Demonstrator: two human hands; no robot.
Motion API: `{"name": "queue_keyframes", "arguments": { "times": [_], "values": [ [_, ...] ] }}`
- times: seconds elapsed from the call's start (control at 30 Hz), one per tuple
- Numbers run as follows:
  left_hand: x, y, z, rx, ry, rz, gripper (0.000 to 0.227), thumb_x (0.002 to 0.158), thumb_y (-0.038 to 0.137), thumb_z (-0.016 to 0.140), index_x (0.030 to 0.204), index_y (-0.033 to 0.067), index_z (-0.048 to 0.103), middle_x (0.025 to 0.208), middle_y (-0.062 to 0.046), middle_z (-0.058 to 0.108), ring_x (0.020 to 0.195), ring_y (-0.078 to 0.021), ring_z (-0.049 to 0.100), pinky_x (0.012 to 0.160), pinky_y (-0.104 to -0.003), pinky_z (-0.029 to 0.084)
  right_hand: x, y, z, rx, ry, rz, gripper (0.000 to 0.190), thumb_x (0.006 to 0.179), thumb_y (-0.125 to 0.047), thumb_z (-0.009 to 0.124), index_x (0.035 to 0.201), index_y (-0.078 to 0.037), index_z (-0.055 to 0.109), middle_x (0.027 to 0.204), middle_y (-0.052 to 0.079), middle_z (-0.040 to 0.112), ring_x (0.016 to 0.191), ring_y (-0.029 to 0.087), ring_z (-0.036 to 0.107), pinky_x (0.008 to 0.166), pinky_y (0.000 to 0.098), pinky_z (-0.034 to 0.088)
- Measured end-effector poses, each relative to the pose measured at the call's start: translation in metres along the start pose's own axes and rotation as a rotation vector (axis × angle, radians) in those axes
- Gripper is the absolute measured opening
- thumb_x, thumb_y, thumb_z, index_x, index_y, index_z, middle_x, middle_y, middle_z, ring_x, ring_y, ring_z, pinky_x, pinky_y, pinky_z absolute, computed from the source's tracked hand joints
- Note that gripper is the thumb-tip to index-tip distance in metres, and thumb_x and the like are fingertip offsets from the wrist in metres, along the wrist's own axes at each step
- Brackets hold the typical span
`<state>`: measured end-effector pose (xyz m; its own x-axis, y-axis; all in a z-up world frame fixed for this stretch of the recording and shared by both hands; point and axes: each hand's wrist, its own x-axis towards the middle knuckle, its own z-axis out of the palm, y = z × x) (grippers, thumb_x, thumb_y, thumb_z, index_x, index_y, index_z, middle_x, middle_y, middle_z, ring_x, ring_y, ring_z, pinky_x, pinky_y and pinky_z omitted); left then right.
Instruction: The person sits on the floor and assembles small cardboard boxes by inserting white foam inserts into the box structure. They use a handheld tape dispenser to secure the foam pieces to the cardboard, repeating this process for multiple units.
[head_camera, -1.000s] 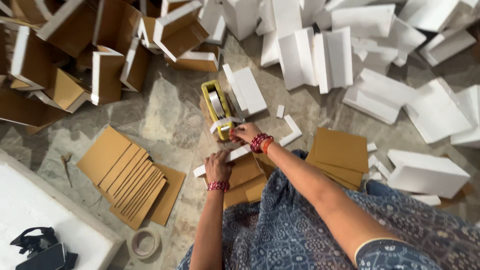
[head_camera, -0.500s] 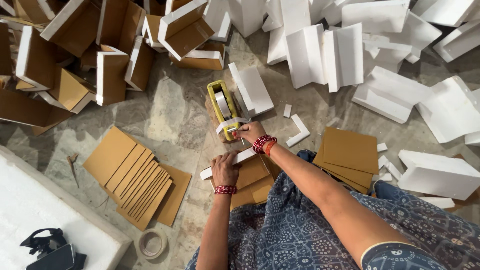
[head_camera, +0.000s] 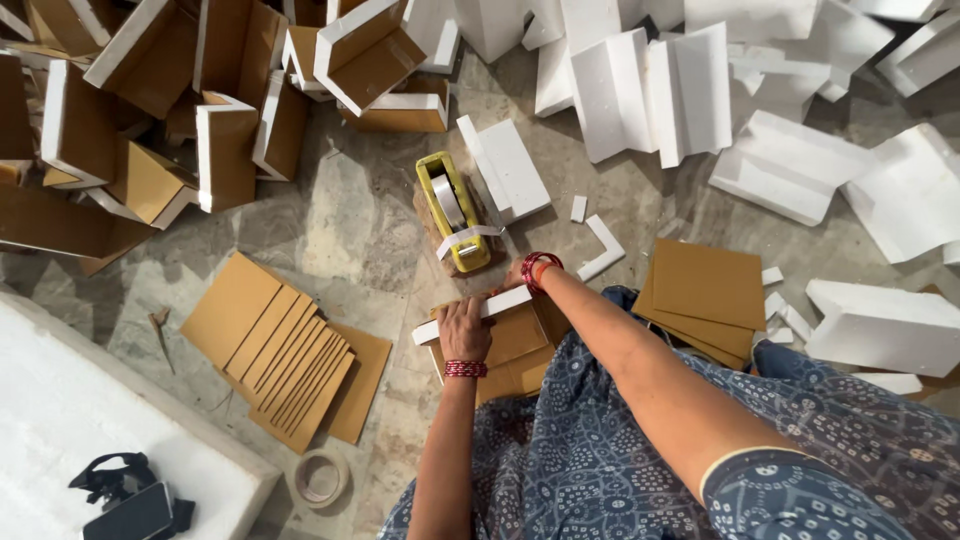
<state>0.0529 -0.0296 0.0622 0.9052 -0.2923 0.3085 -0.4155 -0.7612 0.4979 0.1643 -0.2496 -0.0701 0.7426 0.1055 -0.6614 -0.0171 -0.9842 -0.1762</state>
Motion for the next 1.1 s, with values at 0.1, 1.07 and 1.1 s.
{"name": "queue_keyframes", "arguments": {
  "times": [0.1, 1.07, 1.1],
  "values": [
    [0.000, -0.005, 0.000, -0.008, -0.024, 0.057, 0.046, 0.070, 0.015, 0.085, 0.113, 0.0174, 0.068, 0.096, -0.006, 0.073, 0.098, -0.0300, 0.066, 0.091, -0.045, 0.045, -0.025, 0.001, 0.001, 0.029, 0.070, -0.047, 0.056, 0.076, -0.048, 0.083, 0.118, -0.015, 0.069, 0.100, 0.006, 0.080, 0.094, 0.021, 0.075, 0.087, 0.0342, 0.057],
    [-0.022, -0.040, -0.011, -0.069, -0.055, -0.094, 0.047, 0.068, 0.013, 0.084, 0.113, 0.0134, 0.069, 0.105, -0.013, 0.073, 0.105, -0.0370, 0.064, 0.092, -0.048, 0.046, -0.094, 0.006, 0.031, 0.594, 0.615, -0.472, 0.059, 0.070, -0.019, 0.092, 0.121, -0.015, 0.061, 0.109, 0.009, 0.075, 0.099, 0.028, 0.074, 0.085, 0.0377, 0.059],
    [-0.029, -0.045, -0.020, -0.047, -0.061, -0.172, 0.045, 0.067, 0.015, 0.087, 0.109, 0.0125, 0.070, 0.104, -0.013, 0.073, 0.103, -0.0372, 0.065, 0.090, -0.049, 0.047, -0.094, 0.012, 0.031, 0.609, 0.629, -0.466, 0.056, 0.072, -0.018, 0.091, 0.120, -0.016, 0.062, 0.109, 0.009, 0.076, 0.100, 0.027, 0.075, 0.085, 0.0368, 0.060]
  ]
}}
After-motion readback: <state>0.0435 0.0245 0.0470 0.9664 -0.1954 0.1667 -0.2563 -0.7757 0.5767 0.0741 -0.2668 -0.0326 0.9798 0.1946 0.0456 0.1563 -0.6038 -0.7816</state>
